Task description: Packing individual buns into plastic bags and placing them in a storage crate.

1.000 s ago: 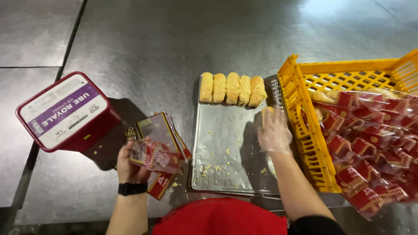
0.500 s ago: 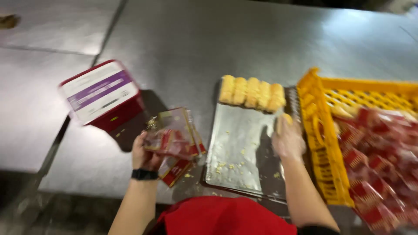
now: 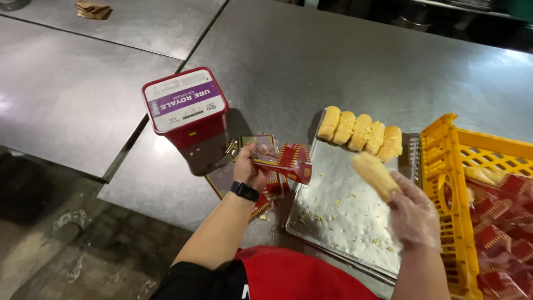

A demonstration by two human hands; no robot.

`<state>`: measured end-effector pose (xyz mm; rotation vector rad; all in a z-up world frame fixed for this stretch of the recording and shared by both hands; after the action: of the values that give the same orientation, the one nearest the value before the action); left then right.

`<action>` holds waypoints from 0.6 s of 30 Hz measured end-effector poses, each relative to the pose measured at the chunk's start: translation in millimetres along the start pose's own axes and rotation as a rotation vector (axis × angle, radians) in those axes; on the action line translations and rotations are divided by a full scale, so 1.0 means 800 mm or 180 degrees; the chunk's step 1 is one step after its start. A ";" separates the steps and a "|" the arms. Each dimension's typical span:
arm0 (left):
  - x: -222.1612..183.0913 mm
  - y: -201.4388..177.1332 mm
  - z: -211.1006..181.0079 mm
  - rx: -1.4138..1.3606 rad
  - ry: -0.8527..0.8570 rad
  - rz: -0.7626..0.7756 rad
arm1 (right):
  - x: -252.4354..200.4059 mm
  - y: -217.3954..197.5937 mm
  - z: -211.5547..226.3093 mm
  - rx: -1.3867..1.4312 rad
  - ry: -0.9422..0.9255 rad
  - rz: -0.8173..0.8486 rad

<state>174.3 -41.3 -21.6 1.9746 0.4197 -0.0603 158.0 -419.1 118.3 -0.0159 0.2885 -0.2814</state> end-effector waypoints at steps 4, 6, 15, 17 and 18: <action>-0.005 0.020 0.007 0.0184 0.0077 -0.0031 | -0.008 -0.017 -0.045 0.2122 0.0019 0.1177; -0.007 0.025 0.008 0.0065 0.0119 -0.0036 | -0.025 -0.003 -0.039 0.2152 -0.0182 0.1732; -0.062 0.082 0.008 0.0233 -0.0098 -0.0123 | -0.097 0.087 0.028 0.0433 -0.1499 0.2246; -0.064 0.083 0.026 0.0211 -0.0233 -0.0220 | -0.084 0.104 0.007 0.0060 -0.1325 0.2002; -0.062 0.083 0.040 0.0113 -0.0544 0.0034 | -0.076 0.111 -0.002 0.0799 -0.1812 0.2186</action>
<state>153.3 -107.4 34.2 1.9881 0.2982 -0.2294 125.8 -316.9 129.1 0.2443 -0.3139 0.3734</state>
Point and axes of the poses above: each hand's wrist, its own x-axis towards the middle knuckle, its own y-axis out of the palm, z = x × y, the point moved 3 cm from there along x, towards the middle knuckle, and after that the axes turned 14 degrees about x, right-handed, at the moved point
